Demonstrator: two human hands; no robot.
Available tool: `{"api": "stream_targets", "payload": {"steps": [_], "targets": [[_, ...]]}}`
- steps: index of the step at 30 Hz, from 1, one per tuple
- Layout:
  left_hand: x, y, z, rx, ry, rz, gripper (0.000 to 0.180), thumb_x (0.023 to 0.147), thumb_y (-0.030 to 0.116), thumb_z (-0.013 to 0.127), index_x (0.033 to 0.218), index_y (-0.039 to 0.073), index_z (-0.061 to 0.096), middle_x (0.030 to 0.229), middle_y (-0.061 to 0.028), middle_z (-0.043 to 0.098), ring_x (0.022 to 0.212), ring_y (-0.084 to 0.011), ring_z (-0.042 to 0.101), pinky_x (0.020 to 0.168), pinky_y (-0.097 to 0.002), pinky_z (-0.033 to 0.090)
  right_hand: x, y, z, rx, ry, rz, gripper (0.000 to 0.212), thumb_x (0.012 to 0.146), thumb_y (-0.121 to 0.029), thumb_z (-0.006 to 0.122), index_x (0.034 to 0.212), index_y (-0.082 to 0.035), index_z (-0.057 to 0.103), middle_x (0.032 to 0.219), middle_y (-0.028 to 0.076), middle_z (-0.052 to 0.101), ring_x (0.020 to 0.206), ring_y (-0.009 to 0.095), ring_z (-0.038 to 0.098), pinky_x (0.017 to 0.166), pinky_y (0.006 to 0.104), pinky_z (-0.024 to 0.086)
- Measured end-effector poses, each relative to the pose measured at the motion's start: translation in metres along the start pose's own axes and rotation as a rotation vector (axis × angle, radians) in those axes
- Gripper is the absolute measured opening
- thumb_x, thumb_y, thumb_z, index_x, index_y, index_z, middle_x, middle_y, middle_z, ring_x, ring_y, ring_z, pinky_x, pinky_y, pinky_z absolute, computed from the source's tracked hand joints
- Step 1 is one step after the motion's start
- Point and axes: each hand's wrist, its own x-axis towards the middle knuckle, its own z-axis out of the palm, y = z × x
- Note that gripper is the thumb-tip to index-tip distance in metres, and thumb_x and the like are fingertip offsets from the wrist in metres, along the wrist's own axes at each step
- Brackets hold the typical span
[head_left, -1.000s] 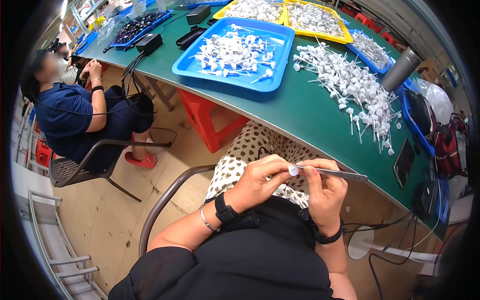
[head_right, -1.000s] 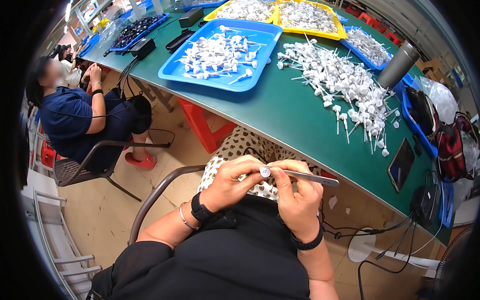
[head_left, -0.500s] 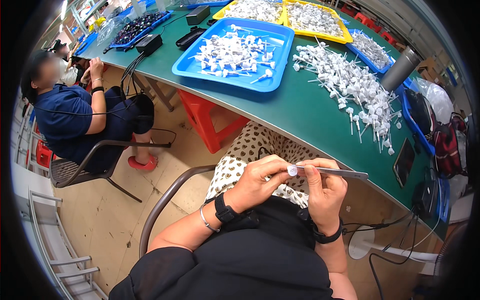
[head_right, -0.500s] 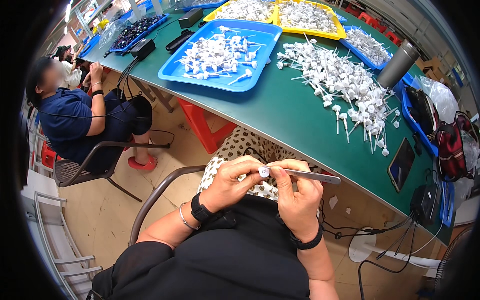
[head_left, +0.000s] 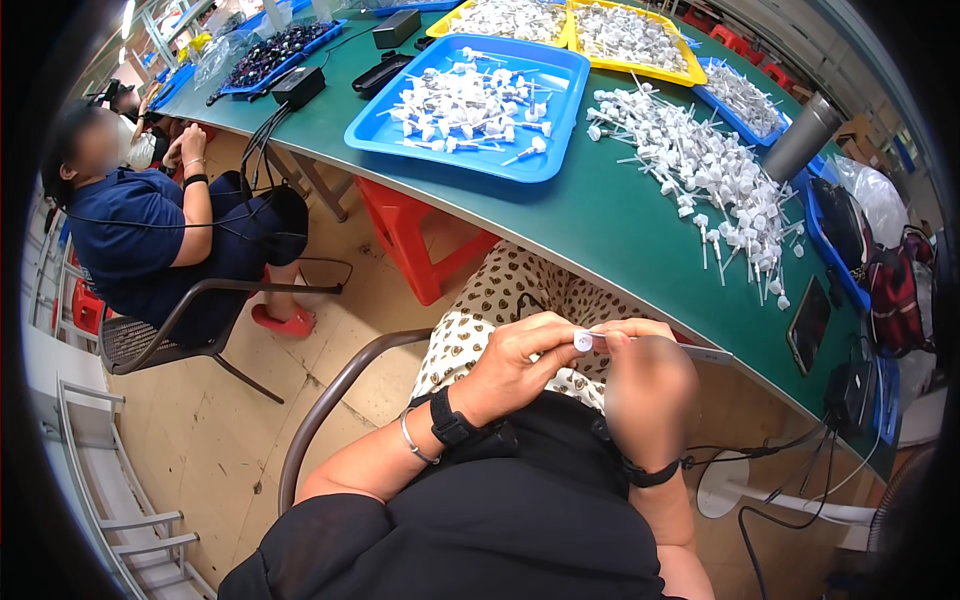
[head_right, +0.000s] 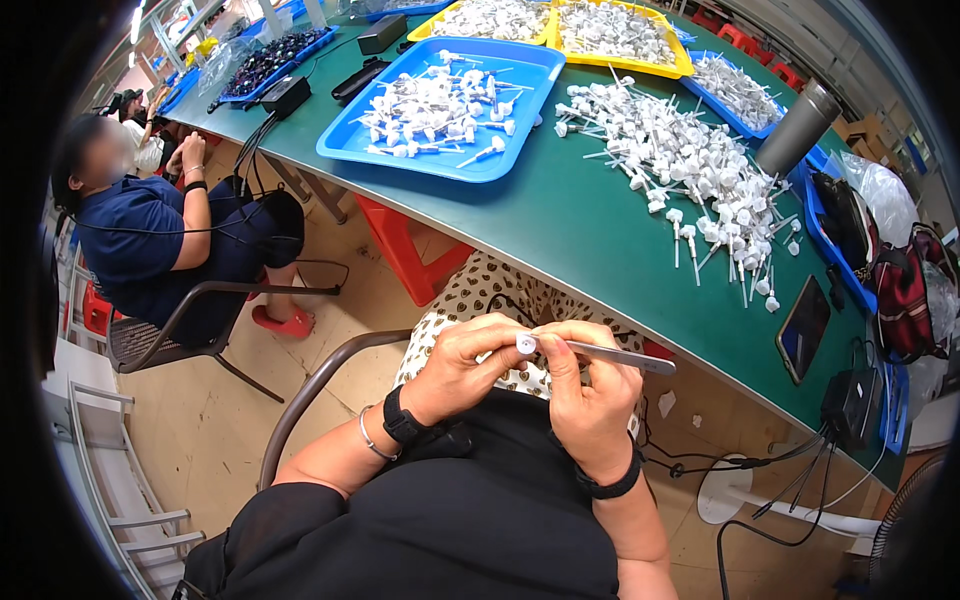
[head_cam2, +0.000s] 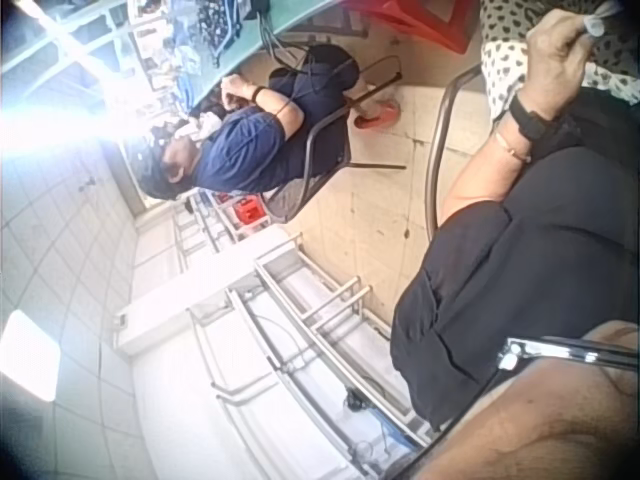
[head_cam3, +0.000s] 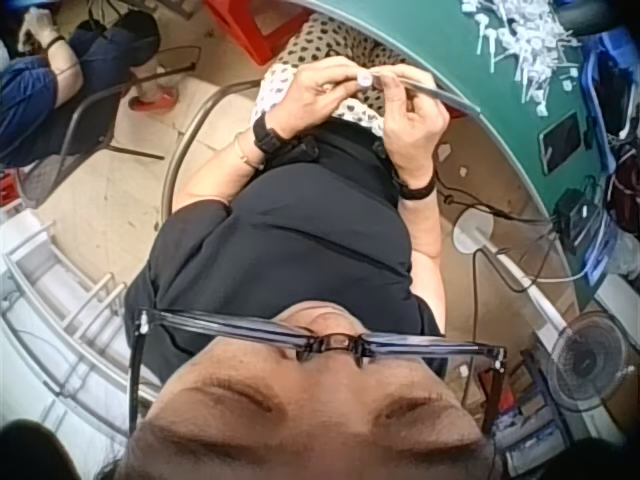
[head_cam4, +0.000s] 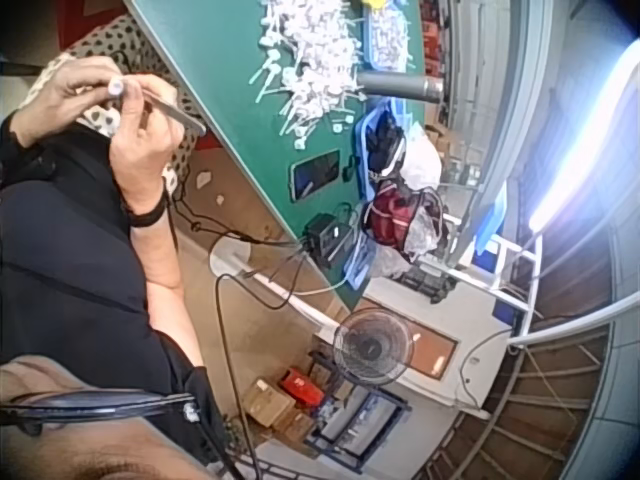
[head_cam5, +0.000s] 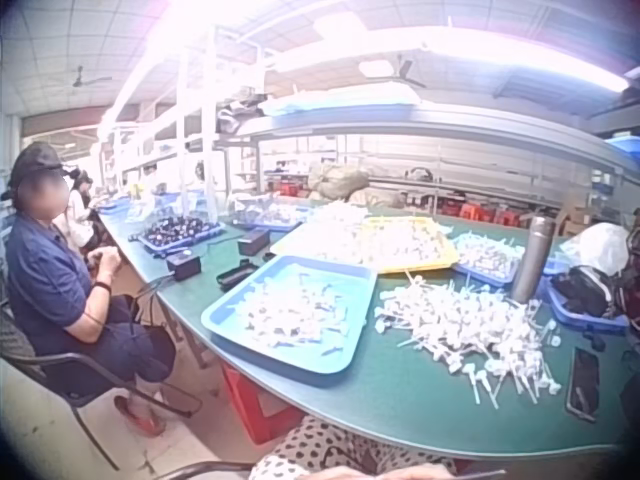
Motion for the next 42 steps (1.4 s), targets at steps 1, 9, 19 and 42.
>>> {"api": "stream_targets", "payload": {"steps": [1, 9, 19, 42], "targets": [[0.0, 0.0, 0.0, 0.006, 0.007, 0.009, 0.018, 0.092, -0.002, 0.07, 0.109, 0.001, 0.072, 0.088, -0.0088, 0.069, 0.075, -0.0187, 0.069, 0.066, -0.0303, 0.055, -0.001, 0.0, 0.001, 0.016, 0.017, 0.007, 0.006, 0.097, -0.004, 0.068, 0.098, 0.002, 0.068, 0.088, 0.01, 0.073, 0.071, 0.016, 0.068, 0.065, 0.0277, 0.054], [-0.001, 0.0, -0.001, 0.05, 0.028, 0.019, 0.017, 0.09, -0.001, 0.071, 0.107, 0.001, 0.072, 0.088, -0.0093, 0.07, 0.076, -0.0205, 0.069, 0.066, -0.0309, 0.055, -0.004, -0.001, 0.008, 0.004, 0.052, -0.014, 0.004, 0.096, -0.002, 0.068, 0.097, 0.001, 0.066, 0.088, 0.011, 0.072, 0.072, 0.019, 0.068, 0.065, 0.0294, 0.054], [-0.002, -0.002, 0.0, 0.049, -0.005, 0.017, 0.016, 0.09, -0.001, 0.071, 0.106, 0.0, 0.072, 0.09, -0.0103, 0.07, 0.078, -0.0222, 0.07, 0.069, -0.0315, 0.056, 0.011, -0.017, -0.009, -0.237, -0.156, -0.191, 0.005, 0.09, 0.0, 0.07, 0.093, 0.0, 0.066, 0.085, 0.011, 0.07, 0.069, 0.025, 0.066, 0.061, 0.0327, 0.053], [0.001, 0.0, -0.004, -0.106, -0.054, -0.062, 0.014, 0.097, 0.003, 0.066, 0.109, -0.002, 0.072, 0.095, -0.0098, 0.07, 0.079, -0.0158, 0.071, 0.069, -0.0274, 0.058, 0.003, -0.001, -0.01, 0.084, -0.058, 0.012, 0.009, 0.095, -0.003, 0.07, 0.102, 0.002, 0.068, 0.096, 0.012, 0.073, 0.079, 0.018, 0.069, 0.072, 0.0284, 0.055]]}}
